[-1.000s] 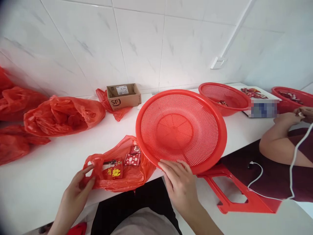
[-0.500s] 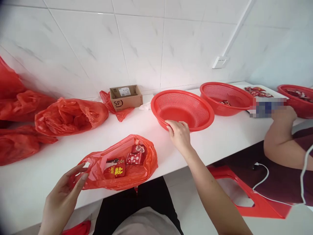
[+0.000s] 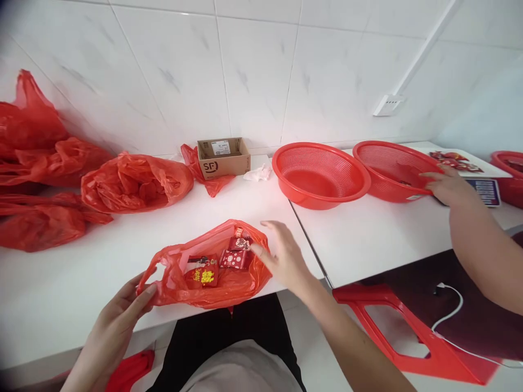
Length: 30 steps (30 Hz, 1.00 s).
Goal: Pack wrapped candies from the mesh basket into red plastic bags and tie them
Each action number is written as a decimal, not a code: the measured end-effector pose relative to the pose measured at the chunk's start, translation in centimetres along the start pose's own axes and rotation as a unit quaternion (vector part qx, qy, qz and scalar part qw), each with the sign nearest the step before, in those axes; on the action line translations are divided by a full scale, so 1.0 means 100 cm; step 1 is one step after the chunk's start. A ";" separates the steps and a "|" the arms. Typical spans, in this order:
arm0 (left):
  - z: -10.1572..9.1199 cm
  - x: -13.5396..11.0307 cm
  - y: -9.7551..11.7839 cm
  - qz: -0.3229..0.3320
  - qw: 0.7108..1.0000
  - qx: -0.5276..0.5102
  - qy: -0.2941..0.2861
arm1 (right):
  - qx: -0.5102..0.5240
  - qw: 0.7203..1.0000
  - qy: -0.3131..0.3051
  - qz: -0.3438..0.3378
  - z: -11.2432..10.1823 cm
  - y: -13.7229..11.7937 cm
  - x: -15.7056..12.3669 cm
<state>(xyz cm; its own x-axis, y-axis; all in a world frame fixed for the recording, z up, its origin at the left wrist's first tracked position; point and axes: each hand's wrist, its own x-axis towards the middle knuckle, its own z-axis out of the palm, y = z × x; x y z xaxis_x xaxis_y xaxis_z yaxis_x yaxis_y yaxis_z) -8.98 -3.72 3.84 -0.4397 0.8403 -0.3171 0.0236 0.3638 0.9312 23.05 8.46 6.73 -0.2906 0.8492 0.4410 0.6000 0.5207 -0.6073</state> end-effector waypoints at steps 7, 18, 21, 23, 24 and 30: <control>-0.005 -0.002 -0.002 0.014 0.999 -0.039 -0.015 | -0.082 0.993 -0.062 -0.053 0.015 -0.011 -0.029; -0.004 -0.007 -0.004 0.055 0.996 -0.074 0.001 | -0.130 0.980 -0.148 -0.012 -0.002 0.010 -0.016; -0.011 0.000 0.016 0.084 0.990 -0.112 0.021 | -0.019 0.996 -0.084 0.020 -0.022 0.000 0.006; -0.014 0.004 0.047 0.137 0.977 -0.149 0.064 | 0.027 0.999 -0.030 0.026 -0.034 -0.006 0.025; -0.014 0.005 0.065 0.178 0.964 -0.176 0.088 | 0.038 0.999 -0.008 0.025 -0.039 -0.009 0.034; -0.002 -0.003 0.135 0.353 0.899 -0.252 0.058 | 0.048 0.998 0.039 -0.027 -0.056 -0.030 0.071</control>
<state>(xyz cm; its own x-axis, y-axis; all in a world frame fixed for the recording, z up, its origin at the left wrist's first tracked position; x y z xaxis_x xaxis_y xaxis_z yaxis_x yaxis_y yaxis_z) -8.71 0.91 16.56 -0.5656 0.7330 0.3778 -0.0641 -0.4959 0.8660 23.30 12.45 15.40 -0.2601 0.8118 0.5229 0.5095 0.5753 -0.6398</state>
